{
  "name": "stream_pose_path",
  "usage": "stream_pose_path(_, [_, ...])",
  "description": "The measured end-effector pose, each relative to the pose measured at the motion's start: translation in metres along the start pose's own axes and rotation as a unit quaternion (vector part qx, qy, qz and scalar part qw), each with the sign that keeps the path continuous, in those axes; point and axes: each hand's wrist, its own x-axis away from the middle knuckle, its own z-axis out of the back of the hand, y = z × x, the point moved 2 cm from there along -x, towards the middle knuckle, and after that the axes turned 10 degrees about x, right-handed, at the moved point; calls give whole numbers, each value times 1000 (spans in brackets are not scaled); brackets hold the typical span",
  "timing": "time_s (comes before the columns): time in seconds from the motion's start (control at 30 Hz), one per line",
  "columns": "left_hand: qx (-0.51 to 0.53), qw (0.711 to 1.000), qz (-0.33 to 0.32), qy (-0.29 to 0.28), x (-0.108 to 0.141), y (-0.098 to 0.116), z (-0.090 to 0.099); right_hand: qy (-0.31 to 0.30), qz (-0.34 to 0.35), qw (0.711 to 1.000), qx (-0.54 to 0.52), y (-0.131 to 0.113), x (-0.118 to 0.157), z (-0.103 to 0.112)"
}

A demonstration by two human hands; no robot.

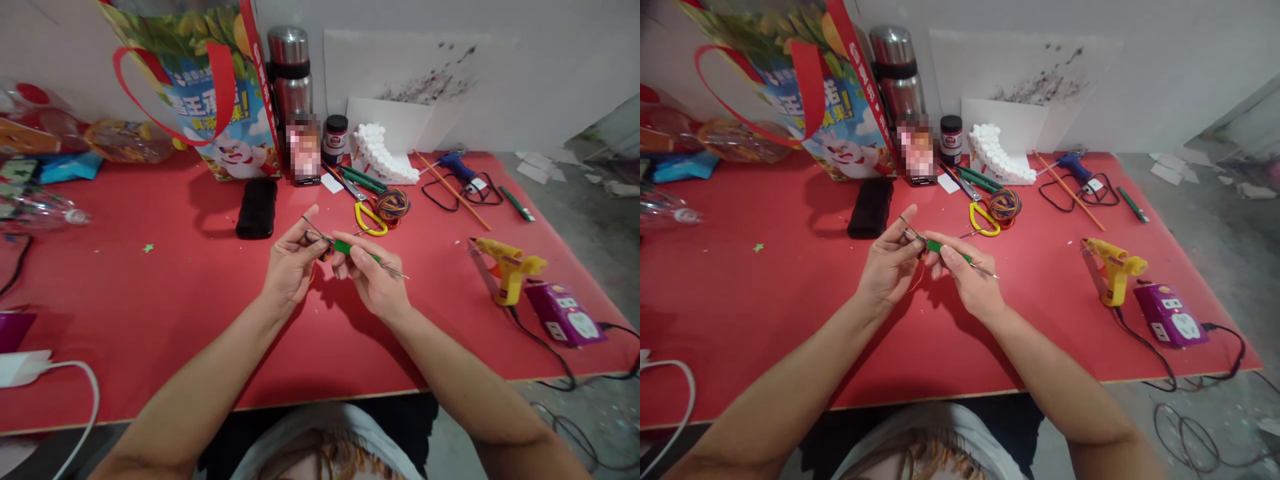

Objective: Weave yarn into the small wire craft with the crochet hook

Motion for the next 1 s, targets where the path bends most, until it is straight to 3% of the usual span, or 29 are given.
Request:
stream_pose_path(0.17, [56,996,59,-39,5,-10,-3,-21,51,995,86,-6,2,8])
stream_pose_path(0.4, [13,1000,-23,10,10,-9,-11,81,-29,994,-71,0,-5,-12])
stream_pose_path(0.5, [15,999,-21,19,10,-8,-10,63,-33,994,-88,1,-3,-16])
stream_pose_path(0.6, [18,1000,-12,11,9,-4,-9,18,-12,999,-39,-2,0,-12])
stream_pose_path(0.8, [-64,996,-52,-27,7,8,-13,-4,34,999,-4,-9,-1,-4])
stream_pose_path(1.0, [-193,978,-38,-66,3,26,-8,16,4,1000,-17,-7,-5,1])
